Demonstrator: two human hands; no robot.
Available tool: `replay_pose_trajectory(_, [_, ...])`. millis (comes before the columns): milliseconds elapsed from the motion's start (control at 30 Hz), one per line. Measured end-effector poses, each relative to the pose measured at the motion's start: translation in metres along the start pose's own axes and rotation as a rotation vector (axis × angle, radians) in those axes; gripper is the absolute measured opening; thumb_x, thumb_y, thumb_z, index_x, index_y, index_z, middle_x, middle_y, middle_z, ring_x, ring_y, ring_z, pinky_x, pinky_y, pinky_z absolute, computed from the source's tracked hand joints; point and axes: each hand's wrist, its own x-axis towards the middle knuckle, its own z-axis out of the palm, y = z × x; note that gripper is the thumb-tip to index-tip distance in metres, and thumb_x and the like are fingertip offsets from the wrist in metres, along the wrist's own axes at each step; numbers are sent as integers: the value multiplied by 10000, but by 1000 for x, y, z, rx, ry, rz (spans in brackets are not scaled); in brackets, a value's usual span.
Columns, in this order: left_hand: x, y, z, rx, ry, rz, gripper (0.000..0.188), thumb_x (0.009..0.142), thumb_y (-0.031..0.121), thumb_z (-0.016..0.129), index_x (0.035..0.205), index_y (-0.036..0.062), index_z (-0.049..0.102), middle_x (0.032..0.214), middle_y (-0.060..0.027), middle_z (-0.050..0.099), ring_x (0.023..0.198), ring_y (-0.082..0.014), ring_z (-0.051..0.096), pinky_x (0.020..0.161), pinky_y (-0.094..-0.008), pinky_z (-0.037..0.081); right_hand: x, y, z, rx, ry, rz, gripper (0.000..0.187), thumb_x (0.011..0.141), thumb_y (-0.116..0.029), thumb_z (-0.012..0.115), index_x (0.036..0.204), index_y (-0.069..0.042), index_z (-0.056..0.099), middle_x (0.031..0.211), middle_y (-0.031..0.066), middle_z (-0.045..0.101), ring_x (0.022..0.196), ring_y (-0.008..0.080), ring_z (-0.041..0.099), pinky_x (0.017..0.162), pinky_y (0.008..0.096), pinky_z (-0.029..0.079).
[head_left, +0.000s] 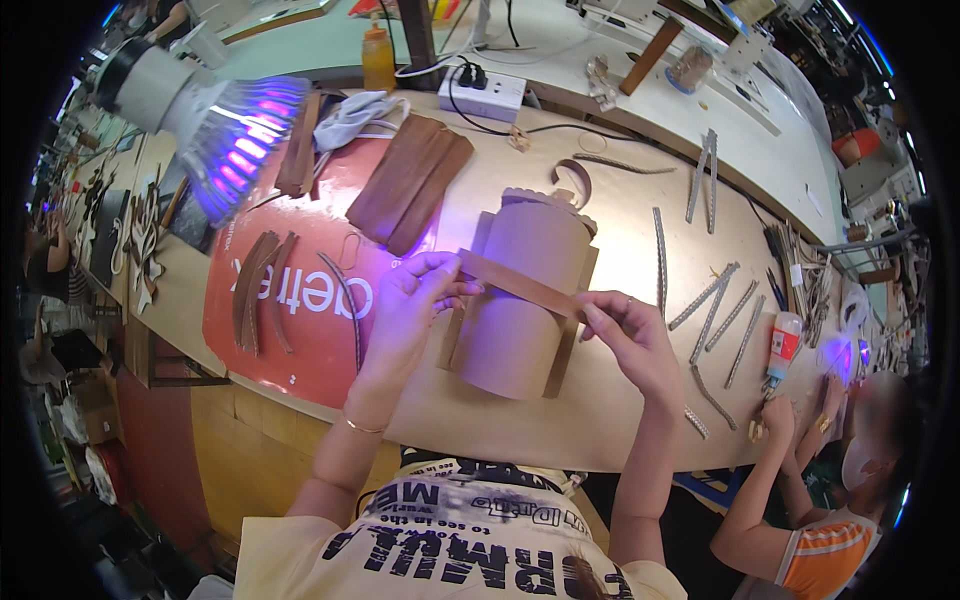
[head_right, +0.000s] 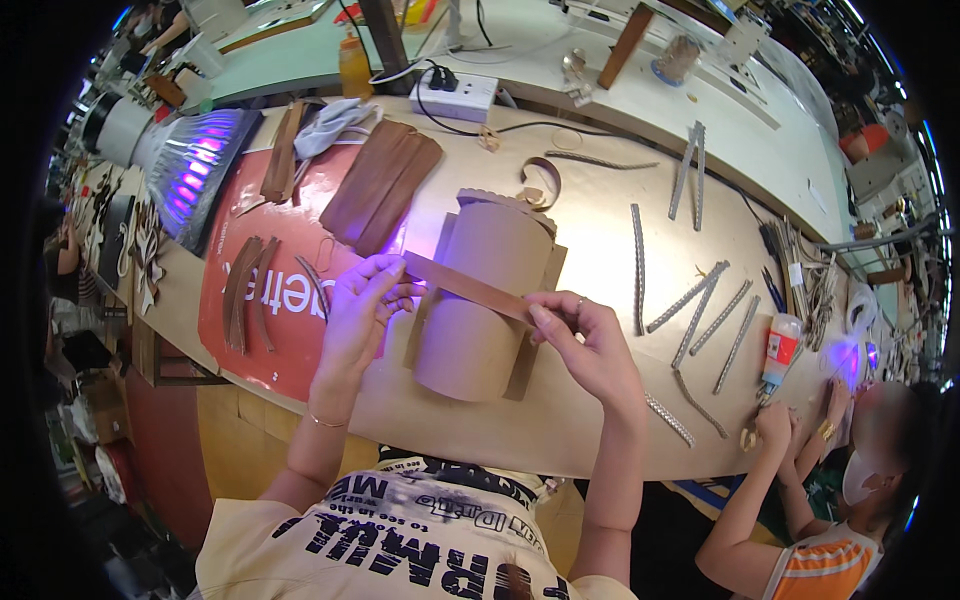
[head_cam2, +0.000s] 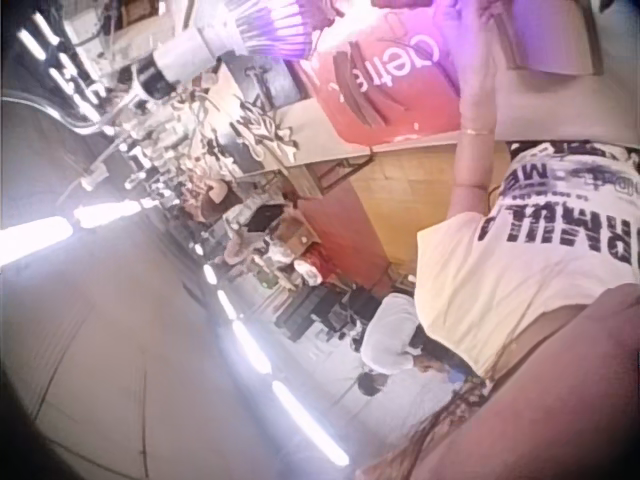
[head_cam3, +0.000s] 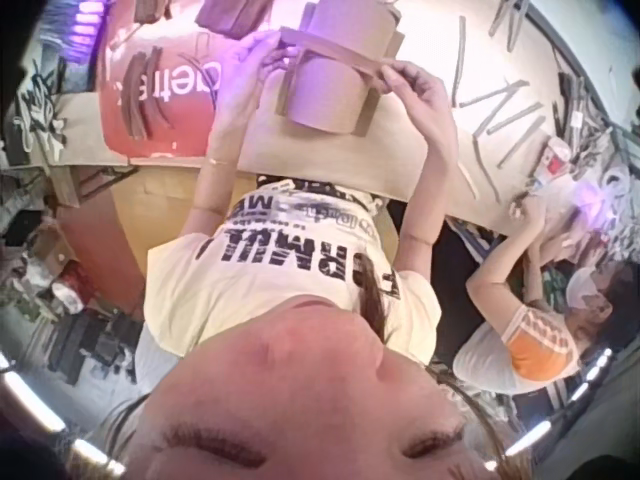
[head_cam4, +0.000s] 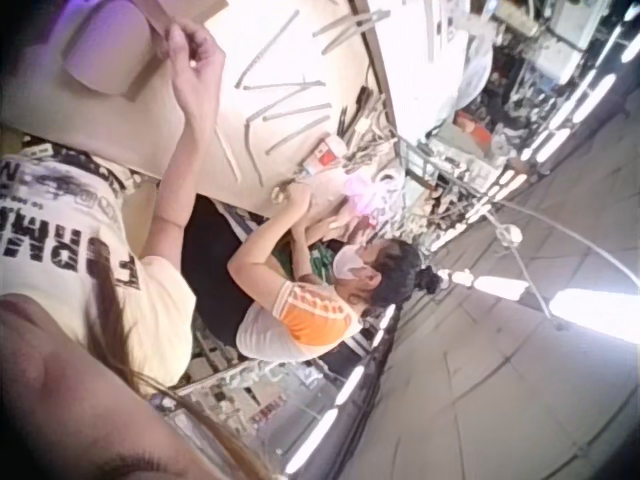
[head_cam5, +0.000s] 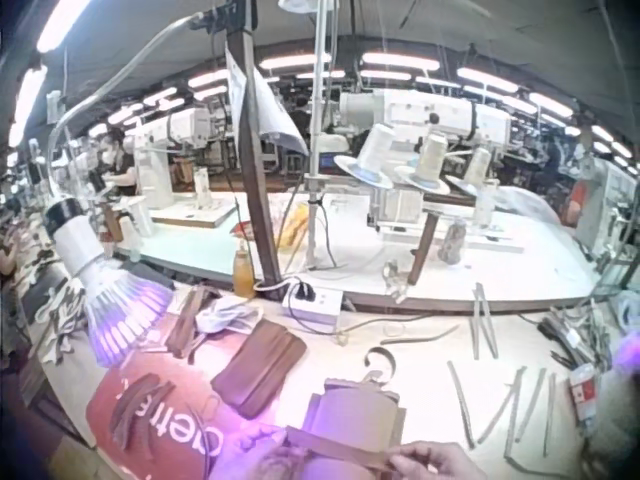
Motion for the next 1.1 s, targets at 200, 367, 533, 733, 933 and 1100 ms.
replay_pose_trajectory(200, [3, -14, -7, -159, -2, -84, 211, 976, 165, 600, 1126, 18, 611, 993, -77, 690, 876, -147, 686, 754, -291, 550, 3, 14, 0, 54, 56, 31, 272, 970, -174, 607, 1125, 43, 661, 913, 57, 688, 809, 118, 630, 797, 257, 496])
replay_pose_trajectory(367, [4, -32, -6, -121, 61, -15, 248, 964, 132, 604, 1186, 21, 592, 974, -43, 658, 896, -138, 654, 803, -323, 544, -24, 29, -21, -216, 313, 101, 252, 953, -184, 629, 1114, 4, 673, 963, 74, 703, 859, 125, 636, 835, 290, 478])
replay_pose_trajectory(533, [9, -41, -23, -220, 15, -41, 306, 941, 81, 570, 1233, -11, 558, 1082, -85, 635, 961, -178, 645, 851, -339, 534, -81, 47, -58, -581, 733, 146, 227, 882, -146, 695, 1053, 2, 673, 992, 127, 678, 923, 240, 646, 880, 360, 470])
replay_pose_trajectory(733, [9, -31, -30, -385, -11, -98, 364, 929, 77, 489, 1267, -56, 506, 1216, -153, 601, 1106, -281, 625, 955, -399, 521, -125, 69, -74, -925, 670, 296, 234, 834, -149, 733, 1032, -45, 667, 1018, 127, 599, 1010, 314, 569, 899, 404, 453])
replay_pose_trajectory(933, [5, -33, -27, -288, -10, -40, 394, 934, 75, 508, 1304, -55, 477, 1259, -155, 573, 1156, -287, 594, 981, -399, 508, -130, 86, -72, -876, 675, 224, 195, 828, -121, 732, 991, -50, 653, 934, 114, 592, 934, 308, 573, 846, 388, 447])
replay_pose_trajectory(1100, [-4, -31, -25, -245, 1, -45, 422, 944, 90, 539, 1340, -29, 455, 1272, -162, 565, 1170, -274, 576, 989, -382, 484, -123, 78, -45, -1291, 839, -368, 186, 817, -71, 727, 991, -74, 662, 897, 68, 659, 852, 267, 636, 751, 357, 461])
